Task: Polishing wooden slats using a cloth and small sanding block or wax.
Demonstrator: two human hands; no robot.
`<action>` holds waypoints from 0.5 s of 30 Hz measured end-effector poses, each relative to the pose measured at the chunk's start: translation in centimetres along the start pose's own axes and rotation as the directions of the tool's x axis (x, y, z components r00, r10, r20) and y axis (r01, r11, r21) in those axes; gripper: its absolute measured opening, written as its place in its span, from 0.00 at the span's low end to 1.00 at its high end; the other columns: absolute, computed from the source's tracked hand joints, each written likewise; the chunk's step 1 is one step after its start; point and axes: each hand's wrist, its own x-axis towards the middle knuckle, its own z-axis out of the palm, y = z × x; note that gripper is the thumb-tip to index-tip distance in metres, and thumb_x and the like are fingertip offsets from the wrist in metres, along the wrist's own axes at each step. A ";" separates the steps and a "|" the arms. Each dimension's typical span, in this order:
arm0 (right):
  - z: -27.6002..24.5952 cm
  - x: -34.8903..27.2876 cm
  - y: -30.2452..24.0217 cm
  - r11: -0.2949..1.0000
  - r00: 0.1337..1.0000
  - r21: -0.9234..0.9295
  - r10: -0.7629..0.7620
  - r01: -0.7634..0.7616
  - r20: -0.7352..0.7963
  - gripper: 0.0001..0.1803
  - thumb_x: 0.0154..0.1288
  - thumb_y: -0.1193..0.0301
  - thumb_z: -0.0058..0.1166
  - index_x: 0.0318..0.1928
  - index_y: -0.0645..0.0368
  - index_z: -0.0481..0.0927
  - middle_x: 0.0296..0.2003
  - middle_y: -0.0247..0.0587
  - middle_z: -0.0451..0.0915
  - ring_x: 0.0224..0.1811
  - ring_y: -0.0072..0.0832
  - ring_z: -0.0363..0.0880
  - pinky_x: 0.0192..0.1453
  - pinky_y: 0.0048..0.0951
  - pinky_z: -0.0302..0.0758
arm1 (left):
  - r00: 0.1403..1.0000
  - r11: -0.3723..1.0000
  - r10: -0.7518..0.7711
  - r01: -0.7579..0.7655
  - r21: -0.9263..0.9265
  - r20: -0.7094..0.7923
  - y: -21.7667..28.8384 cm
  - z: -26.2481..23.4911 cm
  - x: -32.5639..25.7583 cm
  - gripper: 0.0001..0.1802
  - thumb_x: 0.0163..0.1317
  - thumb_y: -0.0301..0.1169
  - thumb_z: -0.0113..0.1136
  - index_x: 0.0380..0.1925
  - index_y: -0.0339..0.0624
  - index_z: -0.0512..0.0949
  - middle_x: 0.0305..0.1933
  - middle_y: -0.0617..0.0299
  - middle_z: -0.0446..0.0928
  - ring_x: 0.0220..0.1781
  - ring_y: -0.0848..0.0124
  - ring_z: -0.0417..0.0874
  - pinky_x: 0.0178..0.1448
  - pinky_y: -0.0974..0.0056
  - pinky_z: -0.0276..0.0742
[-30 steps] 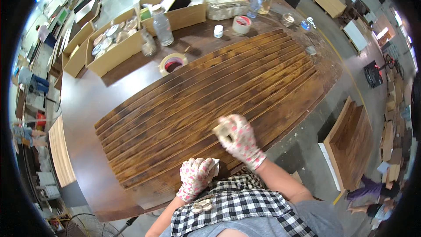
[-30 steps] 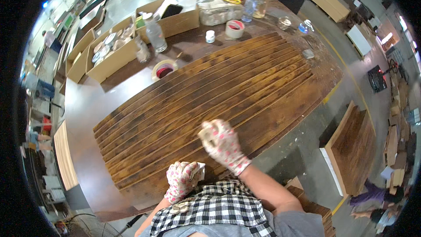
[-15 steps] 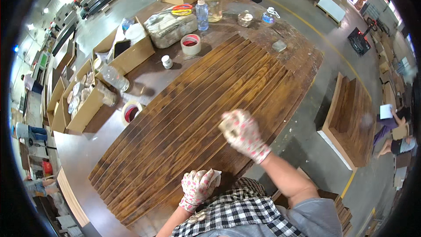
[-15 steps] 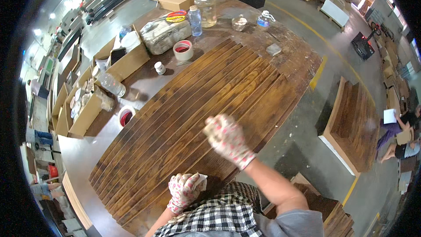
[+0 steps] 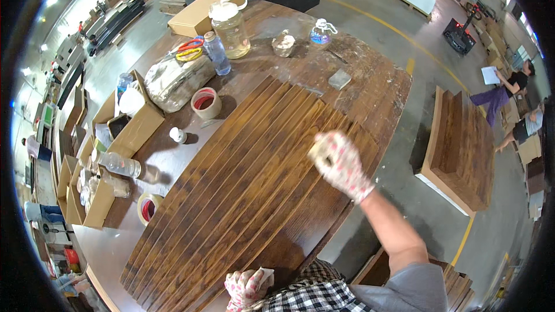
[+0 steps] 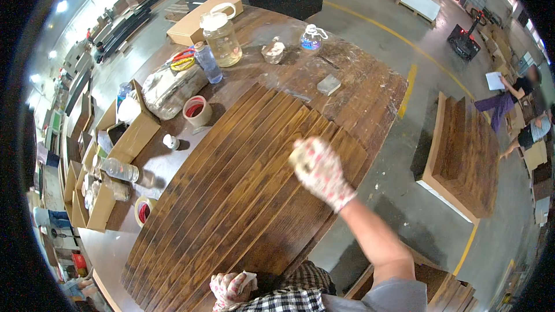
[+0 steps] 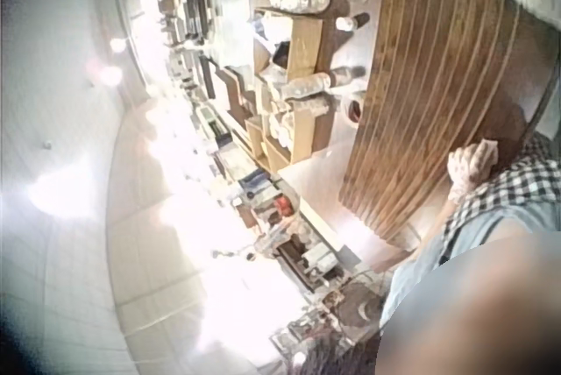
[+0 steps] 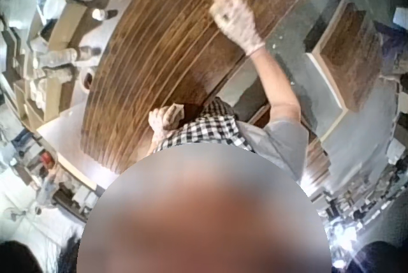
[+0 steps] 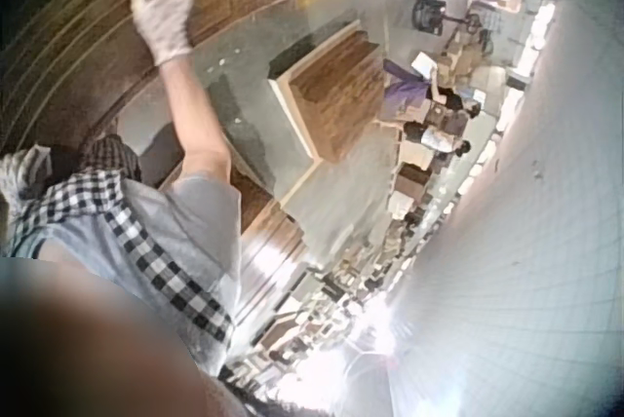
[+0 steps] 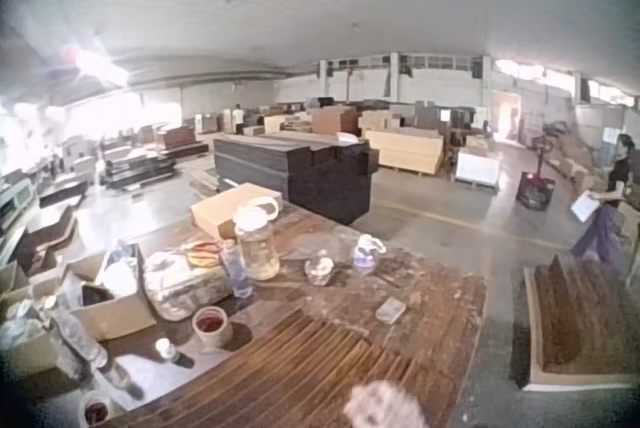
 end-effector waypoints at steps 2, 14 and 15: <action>-0.9 1.9 5.7 0.982 0.984 -0.073 0.170 -0.174 -0.055 0.15 0.62 0.68 0.57 0.49 0.55 0.77 0.43 0.47 0.75 0.44 0.40 0.76 0.46 0.42 0.77 | 0.999 1.000 0.014 -0.014 -0.001 0.042 0.4 -0.9 1.2 0.15 0.51 0.42 0.69 0.37 0.50 0.81 0.32 0.60 0.78 0.30 0.64 0.77 0.32 0.58 0.70; -1.9 4.9 13.3 0.953 0.955 -0.195 0.183 -0.231 -0.233 0.18 0.63 0.62 0.61 0.50 0.58 0.78 0.41 0.46 0.77 0.43 0.40 0.78 0.47 0.38 0.79 | 0.991 0.999 0.029 -0.031 0.012 0.130 -1.2 0.1 -1.5 0.25 0.42 0.40 0.72 0.44 0.55 0.78 0.34 0.66 0.77 0.31 0.65 0.76 0.35 0.57 0.67; -2.1 5.9 13.2 0.953 0.936 -0.148 0.217 -0.265 -0.277 0.19 0.61 0.64 0.63 0.50 0.59 0.79 0.43 0.47 0.78 0.45 0.41 0.79 0.48 0.38 0.79 | 0.994 0.996 0.032 -0.041 0.084 0.105 -0.9 0.0 -1.1 0.30 0.35 0.41 0.78 0.42 0.60 0.76 0.29 0.70 0.74 0.28 0.66 0.74 0.34 0.57 0.65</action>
